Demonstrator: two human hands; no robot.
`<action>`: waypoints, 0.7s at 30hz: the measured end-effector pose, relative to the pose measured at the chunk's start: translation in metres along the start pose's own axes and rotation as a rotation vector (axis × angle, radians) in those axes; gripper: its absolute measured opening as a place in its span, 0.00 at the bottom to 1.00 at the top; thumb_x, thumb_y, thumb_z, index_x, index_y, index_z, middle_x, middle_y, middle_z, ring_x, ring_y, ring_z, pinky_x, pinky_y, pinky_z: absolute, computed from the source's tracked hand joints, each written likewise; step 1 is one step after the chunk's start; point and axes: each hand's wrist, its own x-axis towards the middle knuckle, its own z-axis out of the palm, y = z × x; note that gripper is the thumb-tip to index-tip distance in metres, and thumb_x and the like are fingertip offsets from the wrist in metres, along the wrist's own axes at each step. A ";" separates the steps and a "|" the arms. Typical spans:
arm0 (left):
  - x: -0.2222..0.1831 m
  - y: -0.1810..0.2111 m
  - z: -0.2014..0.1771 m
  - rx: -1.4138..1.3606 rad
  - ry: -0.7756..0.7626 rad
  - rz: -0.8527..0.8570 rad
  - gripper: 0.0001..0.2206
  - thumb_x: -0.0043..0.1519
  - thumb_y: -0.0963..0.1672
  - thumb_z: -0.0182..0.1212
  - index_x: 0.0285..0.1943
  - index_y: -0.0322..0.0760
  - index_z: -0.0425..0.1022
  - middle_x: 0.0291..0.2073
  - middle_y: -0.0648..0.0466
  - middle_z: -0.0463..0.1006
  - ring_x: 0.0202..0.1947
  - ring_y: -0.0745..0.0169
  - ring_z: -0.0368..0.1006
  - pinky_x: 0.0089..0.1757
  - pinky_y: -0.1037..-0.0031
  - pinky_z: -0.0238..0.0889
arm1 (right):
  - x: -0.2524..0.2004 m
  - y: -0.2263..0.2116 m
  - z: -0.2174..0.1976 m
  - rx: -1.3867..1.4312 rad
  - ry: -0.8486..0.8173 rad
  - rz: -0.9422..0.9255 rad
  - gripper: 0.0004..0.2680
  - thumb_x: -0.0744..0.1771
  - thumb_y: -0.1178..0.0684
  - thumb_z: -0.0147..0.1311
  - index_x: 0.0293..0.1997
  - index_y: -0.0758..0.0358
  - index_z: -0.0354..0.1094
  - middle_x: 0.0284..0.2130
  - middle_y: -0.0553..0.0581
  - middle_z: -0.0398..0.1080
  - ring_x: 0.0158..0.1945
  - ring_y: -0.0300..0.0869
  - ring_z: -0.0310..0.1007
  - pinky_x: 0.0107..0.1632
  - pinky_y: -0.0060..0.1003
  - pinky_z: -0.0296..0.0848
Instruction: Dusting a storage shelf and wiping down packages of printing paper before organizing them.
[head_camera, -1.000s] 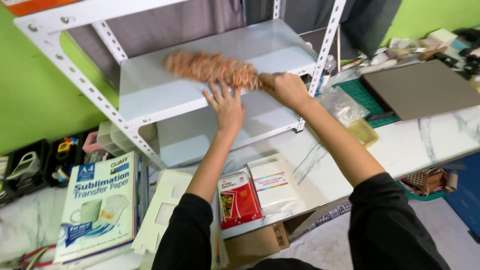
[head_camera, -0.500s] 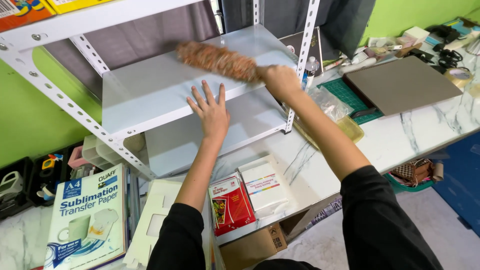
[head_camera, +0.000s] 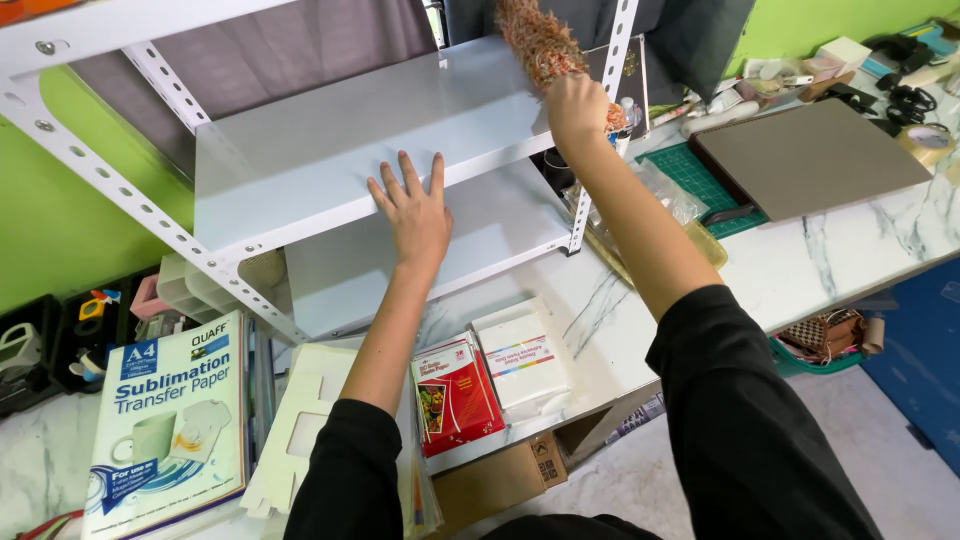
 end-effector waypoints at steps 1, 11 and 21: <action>-0.001 0.000 0.001 -0.001 -0.001 -0.003 0.40 0.54 0.46 0.70 0.79 0.47 0.58 0.72 0.28 0.53 0.70 0.16 0.49 0.64 0.28 0.33 | 0.000 -0.008 0.007 0.000 -0.001 -0.003 0.04 0.64 0.55 0.57 0.34 0.57 0.79 0.32 0.55 0.78 0.39 0.46 0.80 0.33 0.38 0.76; -0.004 -0.001 0.000 -0.026 -0.005 0.009 0.41 0.53 0.46 0.71 0.79 0.47 0.57 0.72 0.28 0.55 0.70 0.16 0.48 0.64 0.29 0.33 | 0.023 -0.049 0.005 -0.272 -0.124 -0.026 0.07 0.64 0.55 0.57 0.42 0.60 0.79 0.38 0.59 0.78 0.43 0.51 0.79 0.33 0.47 0.78; -0.001 -0.003 0.002 -0.002 0.016 0.011 0.42 0.52 0.45 0.72 0.79 0.49 0.56 0.72 0.32 0.55 0.71 0.21 0.49 0.66 0.32 0.33 | -0.021 -0.140 -0.070 -0.258 0.027 -0.242 0.10 0.62 0.55 0.54 0.39 0.69 0.78 0.37 0.68 0.78 0.42 0.52 0.80 0.28 0.40 0.78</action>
